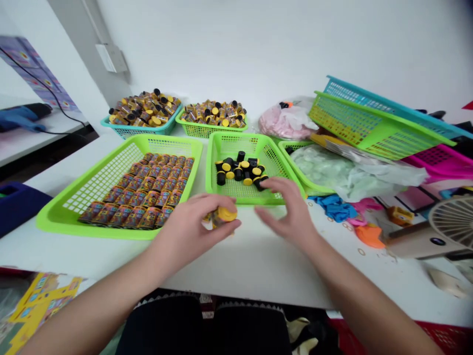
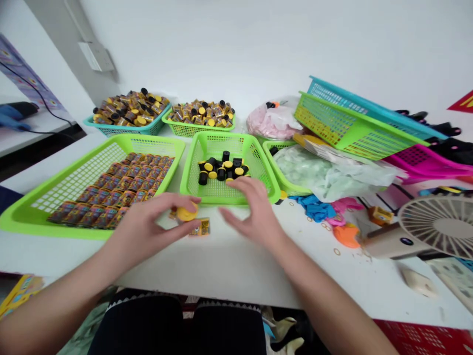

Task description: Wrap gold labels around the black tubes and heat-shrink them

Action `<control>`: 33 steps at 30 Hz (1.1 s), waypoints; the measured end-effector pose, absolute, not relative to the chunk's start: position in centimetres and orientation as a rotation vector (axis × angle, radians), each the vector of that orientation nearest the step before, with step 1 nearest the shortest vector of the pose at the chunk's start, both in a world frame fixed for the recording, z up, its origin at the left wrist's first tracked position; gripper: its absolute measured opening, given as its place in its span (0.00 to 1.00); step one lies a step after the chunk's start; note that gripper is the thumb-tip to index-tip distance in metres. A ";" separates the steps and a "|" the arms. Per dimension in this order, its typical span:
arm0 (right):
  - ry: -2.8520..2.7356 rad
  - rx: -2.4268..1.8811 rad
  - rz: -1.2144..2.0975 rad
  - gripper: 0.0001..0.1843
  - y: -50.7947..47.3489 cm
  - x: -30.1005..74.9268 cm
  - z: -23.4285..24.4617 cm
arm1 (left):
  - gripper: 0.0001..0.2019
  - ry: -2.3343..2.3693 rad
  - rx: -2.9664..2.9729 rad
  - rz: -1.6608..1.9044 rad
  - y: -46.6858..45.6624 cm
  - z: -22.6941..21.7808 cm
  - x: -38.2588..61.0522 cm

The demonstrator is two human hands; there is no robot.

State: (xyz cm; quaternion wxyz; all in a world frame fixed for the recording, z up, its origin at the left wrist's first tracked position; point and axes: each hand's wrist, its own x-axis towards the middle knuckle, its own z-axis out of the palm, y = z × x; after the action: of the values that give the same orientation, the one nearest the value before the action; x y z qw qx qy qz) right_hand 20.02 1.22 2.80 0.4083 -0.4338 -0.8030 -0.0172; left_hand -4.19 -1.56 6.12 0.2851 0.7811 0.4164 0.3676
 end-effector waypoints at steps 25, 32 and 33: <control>-1.697 -1.583 0.294 0.16 6.1 23.0 5.4 | 0.19 1.972 2.337 -0.101 18.4 7.3 -11.4; -1.488 -1.338 0.162 0.16 4.3 22.5 2.1 | 0.21 1.317 3.076 0.100 5.9 8.5 -6.7; -1.502 -1.315 0.133 0.15 4.2 22.5 1.8 | 0.20 0.978 3.152 -0.061 3.5 7.6 -5.9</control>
State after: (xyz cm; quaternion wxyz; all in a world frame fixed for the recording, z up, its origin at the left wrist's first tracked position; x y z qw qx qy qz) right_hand 22.48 4.15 1.79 0.5400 -0.5531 -0.6320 0.0560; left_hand -5.94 3.49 7.60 -0.0796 0.9519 0.2953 -0.0184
